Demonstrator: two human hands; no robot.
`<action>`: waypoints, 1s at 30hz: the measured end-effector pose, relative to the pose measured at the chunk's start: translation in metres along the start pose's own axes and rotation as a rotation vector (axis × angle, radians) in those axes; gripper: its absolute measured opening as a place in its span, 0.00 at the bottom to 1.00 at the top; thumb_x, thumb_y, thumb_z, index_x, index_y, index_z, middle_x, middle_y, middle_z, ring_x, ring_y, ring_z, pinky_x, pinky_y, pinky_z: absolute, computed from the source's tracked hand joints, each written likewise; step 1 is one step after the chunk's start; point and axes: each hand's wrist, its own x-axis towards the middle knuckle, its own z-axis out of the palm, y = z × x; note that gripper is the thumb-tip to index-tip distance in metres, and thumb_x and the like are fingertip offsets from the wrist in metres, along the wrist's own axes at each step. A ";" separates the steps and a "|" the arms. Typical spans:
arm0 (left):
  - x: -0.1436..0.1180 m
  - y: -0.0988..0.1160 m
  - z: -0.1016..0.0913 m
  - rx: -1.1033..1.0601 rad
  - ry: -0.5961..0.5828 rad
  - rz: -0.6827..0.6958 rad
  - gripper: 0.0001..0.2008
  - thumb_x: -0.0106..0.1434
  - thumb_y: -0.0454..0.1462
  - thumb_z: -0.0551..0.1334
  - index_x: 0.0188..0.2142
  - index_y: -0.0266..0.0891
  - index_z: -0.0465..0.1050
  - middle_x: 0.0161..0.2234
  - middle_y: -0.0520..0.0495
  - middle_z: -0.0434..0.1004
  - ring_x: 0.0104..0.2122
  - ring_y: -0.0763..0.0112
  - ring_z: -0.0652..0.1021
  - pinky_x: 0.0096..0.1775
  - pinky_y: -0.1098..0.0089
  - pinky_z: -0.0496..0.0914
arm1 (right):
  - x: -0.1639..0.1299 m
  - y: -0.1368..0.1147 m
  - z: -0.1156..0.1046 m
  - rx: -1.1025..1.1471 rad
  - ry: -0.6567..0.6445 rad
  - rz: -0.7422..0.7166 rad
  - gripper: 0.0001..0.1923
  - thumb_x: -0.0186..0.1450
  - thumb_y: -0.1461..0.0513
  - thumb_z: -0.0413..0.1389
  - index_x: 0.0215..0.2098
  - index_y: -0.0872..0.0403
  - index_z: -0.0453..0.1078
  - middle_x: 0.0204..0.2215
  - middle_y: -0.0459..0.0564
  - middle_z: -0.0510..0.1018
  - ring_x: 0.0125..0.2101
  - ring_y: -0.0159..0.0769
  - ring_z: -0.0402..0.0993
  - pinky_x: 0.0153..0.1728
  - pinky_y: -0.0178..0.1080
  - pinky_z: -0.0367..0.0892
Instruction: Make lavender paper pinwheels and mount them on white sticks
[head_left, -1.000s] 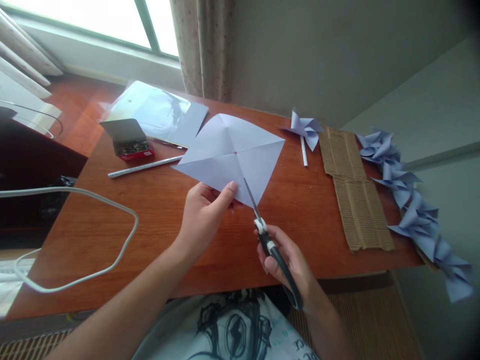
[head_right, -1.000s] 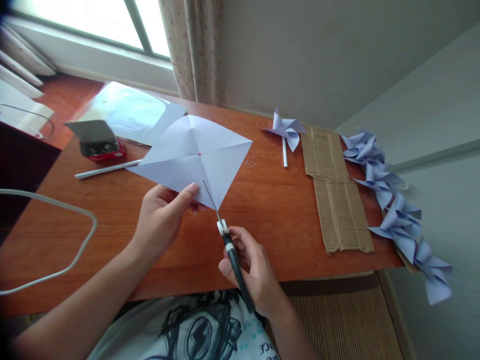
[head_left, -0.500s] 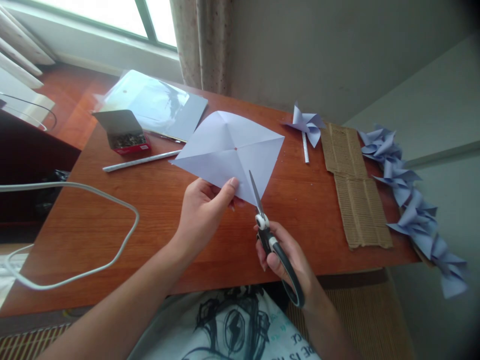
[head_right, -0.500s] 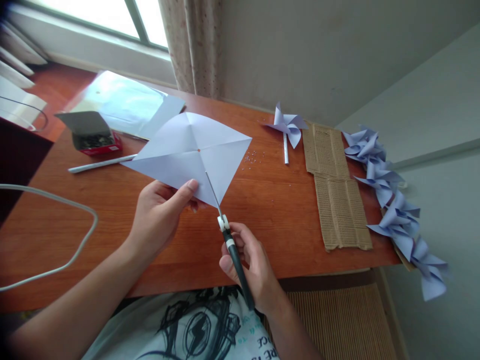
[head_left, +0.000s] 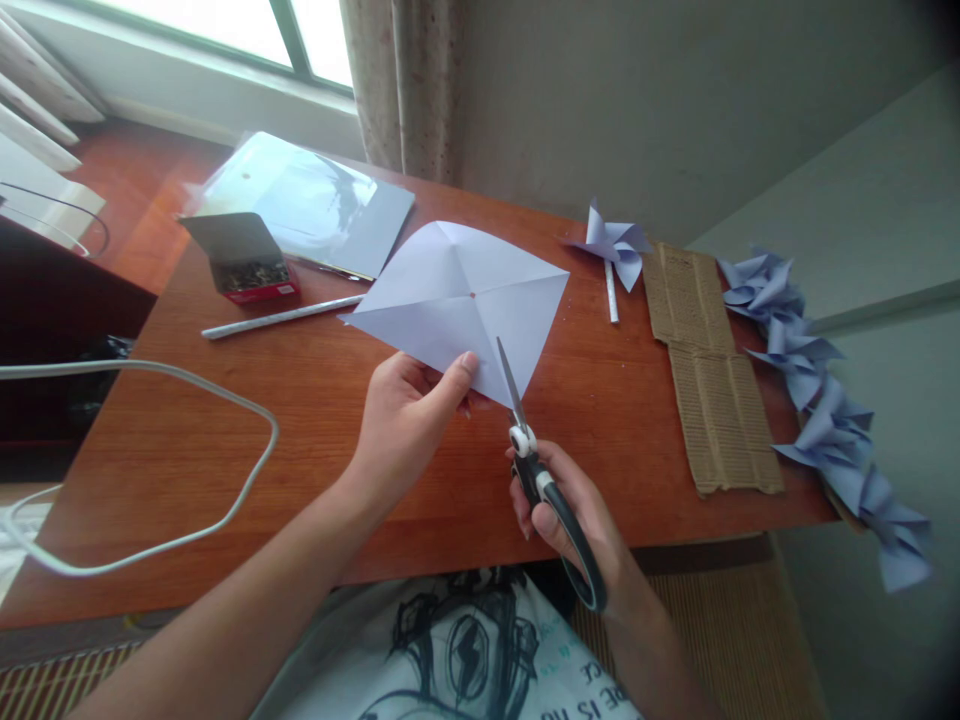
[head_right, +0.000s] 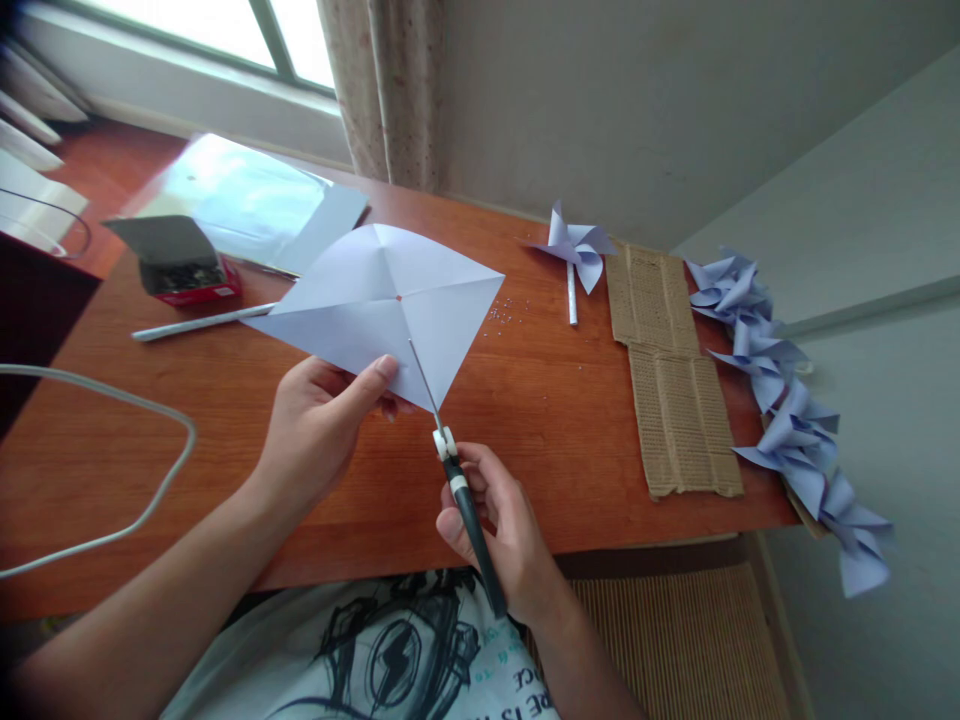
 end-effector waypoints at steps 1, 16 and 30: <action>0.000 0.000 0.000 0.006 -0.005 0.003 0.10 0.60 0.40 0.68 0.28 0.37 0.75 0.22 0.49 0.79 0.22 0.71 0.77 0.26 0.73 0.69 | 0.000 0.000 0.000 -0.003 0.002 -0.001 0.33 0.60 0.40 0.62 0.54 0.51 0.67 0.30 0.45 0.69 0.28 0.34 0.64 0.31 0.37 0.61; -0.001 0.000 -0.001 -0.004 -0.017 0.008 0.09 0.61 0.40 0.68 0.28 0.37 0.76 0.22 0.49 0.80 0.22 0.70 0.78 0.27 0.72 0.70 | 0.000 0.000 0.001 -0.017 -0.015 -0.022 0.33 0.62 0.40 0.60 0.55 0.51 0.65 0.30 0.45 0.69 0.28 0.33 0.63 0.31 0.37 0.60; 0.000 0.002 0.000 -0.008 -0.011 0.008 0.07 0.61 0.37 0.67 0.28 0.37 0.75 0.22 0.50 0.79 0.22 0.71 0.78 0.26 0.74 0.70 | 0.000 0.002 -0.003 0.010 -0.070 -0.030 0.33 0.63 0.41 0.60 0.57 0.52 0.64 0.31 0.45 0.68 0.29 0.33 0.62 0.31 0.37 0.58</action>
